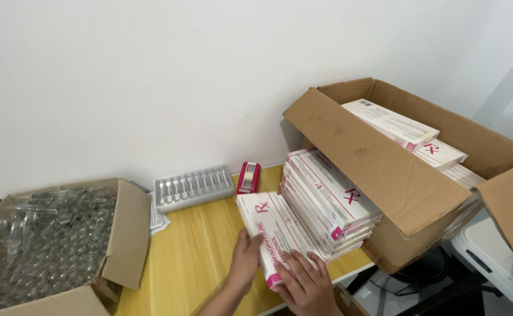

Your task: The person packs small glass vials into plastic trays and then into white and pink boxes labeled Aminophylline. The person uses a tape dispenser to seal the boxes and stacks them on the table. The person also handles bubble wrap and empty trays during the process.

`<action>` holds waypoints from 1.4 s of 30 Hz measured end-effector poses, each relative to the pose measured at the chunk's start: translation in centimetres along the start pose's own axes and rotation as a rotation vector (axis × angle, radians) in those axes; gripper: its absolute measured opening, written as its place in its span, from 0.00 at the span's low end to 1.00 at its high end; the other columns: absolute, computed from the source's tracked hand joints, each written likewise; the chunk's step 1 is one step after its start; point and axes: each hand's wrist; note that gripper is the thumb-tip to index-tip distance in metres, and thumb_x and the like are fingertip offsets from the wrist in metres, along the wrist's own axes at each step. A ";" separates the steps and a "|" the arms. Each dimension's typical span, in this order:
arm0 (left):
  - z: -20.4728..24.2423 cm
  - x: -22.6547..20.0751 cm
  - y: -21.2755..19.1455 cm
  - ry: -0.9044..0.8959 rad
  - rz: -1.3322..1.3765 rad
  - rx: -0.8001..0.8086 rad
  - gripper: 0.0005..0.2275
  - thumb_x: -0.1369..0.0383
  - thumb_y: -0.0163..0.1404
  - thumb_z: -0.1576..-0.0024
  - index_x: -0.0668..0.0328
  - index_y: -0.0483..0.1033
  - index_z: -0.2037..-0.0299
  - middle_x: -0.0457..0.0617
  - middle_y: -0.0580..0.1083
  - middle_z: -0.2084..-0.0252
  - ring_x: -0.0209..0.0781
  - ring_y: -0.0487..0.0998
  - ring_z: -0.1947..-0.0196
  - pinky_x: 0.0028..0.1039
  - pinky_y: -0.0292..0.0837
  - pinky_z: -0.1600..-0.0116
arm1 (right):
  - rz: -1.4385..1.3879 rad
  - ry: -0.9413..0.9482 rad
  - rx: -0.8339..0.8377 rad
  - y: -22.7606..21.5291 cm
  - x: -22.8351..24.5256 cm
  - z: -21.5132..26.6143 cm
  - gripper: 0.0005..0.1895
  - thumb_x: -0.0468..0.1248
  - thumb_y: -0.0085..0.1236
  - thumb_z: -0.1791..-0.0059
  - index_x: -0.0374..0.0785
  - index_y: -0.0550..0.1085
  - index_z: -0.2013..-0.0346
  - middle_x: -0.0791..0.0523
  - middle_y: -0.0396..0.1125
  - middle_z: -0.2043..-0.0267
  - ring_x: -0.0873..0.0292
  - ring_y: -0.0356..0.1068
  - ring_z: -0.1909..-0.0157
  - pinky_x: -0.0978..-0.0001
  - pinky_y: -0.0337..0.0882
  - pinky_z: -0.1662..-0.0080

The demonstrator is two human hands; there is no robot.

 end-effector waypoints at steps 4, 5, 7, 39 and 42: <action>-0.5 3.6 1.2 0.189 -0.584 -0.080 0.21 0.63 0.45 0.38 0.69 0.62 0.39 0.65 0.64 0.43 0.58 0.64 0.42 0.44 0.60 0.35 | -0.018 0.023 0.087 0.0 -0.7 0.7 0.23 0.53 0.60 0.50 0.42 0.75 0.47 0.50 0.69 0.42 0.49 0.66 0.37 0.44 0.59 0.38; -0.6 4.3 1.4 0.149 -0.705 -0.121 0.25 0.61 0.45 0.38 0.67 0.58 0.33 0.65 0.58 0.37 0.61 0.56 0.36 0.45 0.52 0.30 | -0.021 0.029 0.112 0.0 -0.6 0.9 0.22 0.52 0.60 0.50 0.42 0.75 0.47 0.50 0.69 0.43 0.49 0.66 0.37 0.44 0.59 0.38; -0.9 5.4 1.9 0.131 -0.641 -0.132 0.29 0.59 0.43 0.39 0.66 0.52 0.29 0.64 0.50 0.32 0.62 0.49 0.32 0.45 0.44 0.28 | 0.009 0.023 0.135 -0.2 -0.6 0.9 0.22 0.49 0.58 0.49 0.43 0.74 0.45 0.50 0.67 0.40 0.49 0.65 0.35 0.44 0.59 0.37; 1.5 -2.2 7.6 0.231 -0.117 0.276 0.19 0.66 0.45 0.35 0.68 0.66 0.37 0.56 0.74 0.47 0.42 0.76 0.48 0.29 0.73 0.45 | 0.284 0.339 0.004 -7.5 -7.4 -6.8 0.12 0.36 0.66 0.56 0.36 0.80 0.59 0.52 0.77 0.54 0.54 0.77 0.48 0.55 0.74 0.45; 1.2 -2.9 8.7 0.129 -0.010 0.310 0.22 0.63 0.44 0.35 0.65 0.59 0.33 0.56 0.73 0.44 0.43 0.78 0.47 0.29 0.75 0.45 | 0.271 0.220 -0.043 -7.2 -7.2 -6.5 0.11 0.33 0.64 0.53 0.36 0.79 0.56 0.50 0.77 0.53 0.52 0.77 0.48 0.57 0.76 0.46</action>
Point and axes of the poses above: each hand's wrist, its own z-axis away from the middle knuckle, its own y-axis out of the palm, x = y × z
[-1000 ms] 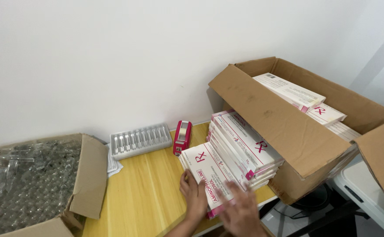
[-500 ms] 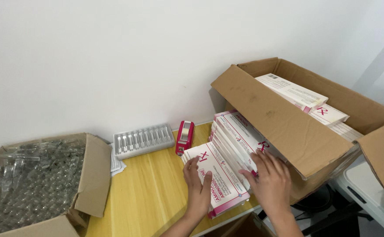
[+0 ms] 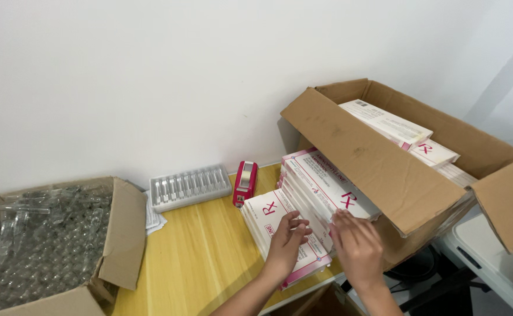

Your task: The person packs small glass vials into plastic trays and then into white and pink boxes labeled Aminophylline. The person uses a tape dispenser to seal the boxes and stacks them on the table. The person also handles bubble wrap and empty trays during the process.

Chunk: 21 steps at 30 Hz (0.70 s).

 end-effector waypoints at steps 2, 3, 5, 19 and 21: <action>-0.1 -1.1 0.6 -0.057 0.118 -0.001 0.25 0.60 0.42 0.35 0.60 0.52 0.30 0.55 0.73 0.42 0.43 0.78 0.46 0.30 0.76 0.44 | -0.027 -0.114 -0.055 0.2 0.4 0.2 0.13 0.33 0.62 0.52 0.35 0.78 0.53 0.48 0.76 0.54 0.49 0.77 0.48 0.56 0.77 0.47; -0.1 -1.7 0.8 -0.142 0.173 -0.041 0.26 0.59 0.41 0.36 0.57 0.50 0.30 0.54 0.72 0.42 0.43 0.78 0.47 0.30 0.76 0.45 | -0.051 -0.168 -0.082 0.5 1.2 0.5 0.14 0.33 0.61 0.51 0.34 0.78 0.51 0.46 0.76 0.54 0.47 0.76 0.49 0.56 0.78 0.47; -0.5 -3.0 0.9 -0.307 0.282 -0.122 0.28 0.56 0.39 0.36 0.51 0.45 0.28 0.53 0.71 0.40 0.42 0.77 0.48 0.31 0.76 0.47 | -0.149 -0.295 -0.113 0.6 2.8 1.3 0.15 0.34 0.58 0.50 0.32 0.75 0.49 0.43 0.75 0.54 0.44 0.76 0.49 0.53 0.78 0.47; 0.7 1.5 -7.3 -0.124 0.068 -0.456 0.25 0.74 0.42 0.40 0.62 0.48 0.32 0.60 0.70 0.39 0.49 0.75 0.42 0.34 0.72 0.39 | -0.161 -0.157 -0.085 3.8 5.8 3.8 0.21 0.44 0.62 0.53 0.41 0.75 0.48 0.51 0.71 0.42 0.49 0.66 0.37 0.43 0.58 0.34; 0.3 1.8 -6.5 -0.193 -0.096 -0.449 0.27 0.72 0.44 0.40 0.59 0.49 0.30 0.60 0.64 0.35 0.53 0.67 0.36 0.37 0.64 0.34 | -0.050 -0.027 -0.098 3.9 4.4 2.2 0.23 0.45 0.61 0.54 0.40 0.74 0.48 0.50 0.72 0.43 0.48 0.65 0.38 0.43 0.56 0.33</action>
Point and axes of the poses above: each hand's wrist, its own z-axis away from the middle knuckle, its own y-axis out of the palm, x = y × z
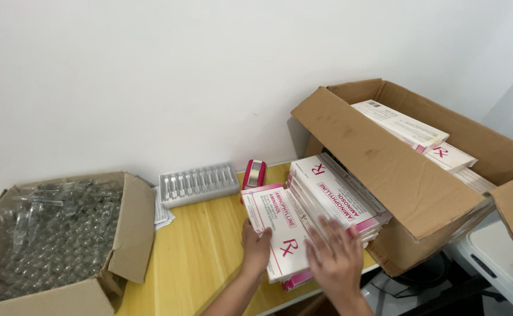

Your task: The person packs small glass vials into plastic trays and then into white and pink boxes labeled Aminophylline. The person uses a tape dispenser to seal the boxes and stacks them on the table. The person also handles bubble wrap and empty trays during the process.

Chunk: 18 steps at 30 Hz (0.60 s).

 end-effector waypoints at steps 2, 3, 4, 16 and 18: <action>0.1 0.5 1.0 -0.038 -0.357 -0.055 0.29 0.70 0.48 0.39 0.55 0.50 0.28 0.59 0.53 0.29 0.55 0.53 0.29 0.39 0.51 0.26 | 0.098 0.087 0.087 -0.4 -1.9 -1.7 0.19 0.43 0.60 0.53 0.39 0.76 0.50 0.49 0.73 0.44 0.48 0.69 0.40 0.44 0.62 0.36; 0.0 0.8 1.6 -0.013 -0.359 -0.056 0.30 0.69 0.48 0.40 0.57 0.48 0.27 0.59 0.49 0.28 0.57 0.49 0.28 0.40 0.48 0.26 | 0.146 0.130 0.130 -0.8 -2.5 -2.2 0.18 0.42 0.59 0.53 0.39 0.78 0.51 0.48 0.73 0.45 0.48 0.70 0.41 0.45 0.65 0.38; -0.2 1.1 2.3 0.013 -0.360 -0.059 0.32 0.68 0.49 0.40 0.60 0.46 0.27 0.59 0.46 0.26 0.58 0.45 0.27 0.41 0.46 0.25 | 0.148 0.183 0.195 -1.0 -2.8 -2.8 0.16 0.42 0.59 0.52 0.39 0.78 0.52 0.49 0.74 0.45 0.50 0.72 0.41 0.50 0.69 0.41; -1.7 4.4 3.9 0.234 -0.413 -0.122 0.39 0.66 0.51 0.40 0.71 0.35 0.27 0.65 0.36 0.23 0.60 0.36 0.22 0.40 0.36 0.23 | 0.253 0.386 0.362 -1.3 -2.2 -5.4 0.11 0.41 0.57 0.50 0.41 0.80 0.57 0.54 0.74 0.48 0.52 0.74 0.46 0.58 0.78 0.57; -1.2 2.1 3.4 0.366 -0.430 -0.147 0.40 0.67 0.52 0.41 0.71 0.35 0.27 0.66 0.36 0.23 0.62 0.36 0.23 0.41 0.34 0.23 | 0.206 0.330 0.321 -2.2 -2.1 -6.2 0.13 0.41 0.58 0.51 0.39 0.79 0.55 0.50 0.73 0.47 0.50 0.73 0.46 0.58 0.78 0.54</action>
Point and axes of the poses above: each hand's wrist, its own z-axis away from the middle knuckle, its own y-axis out of the palm, x = y × z
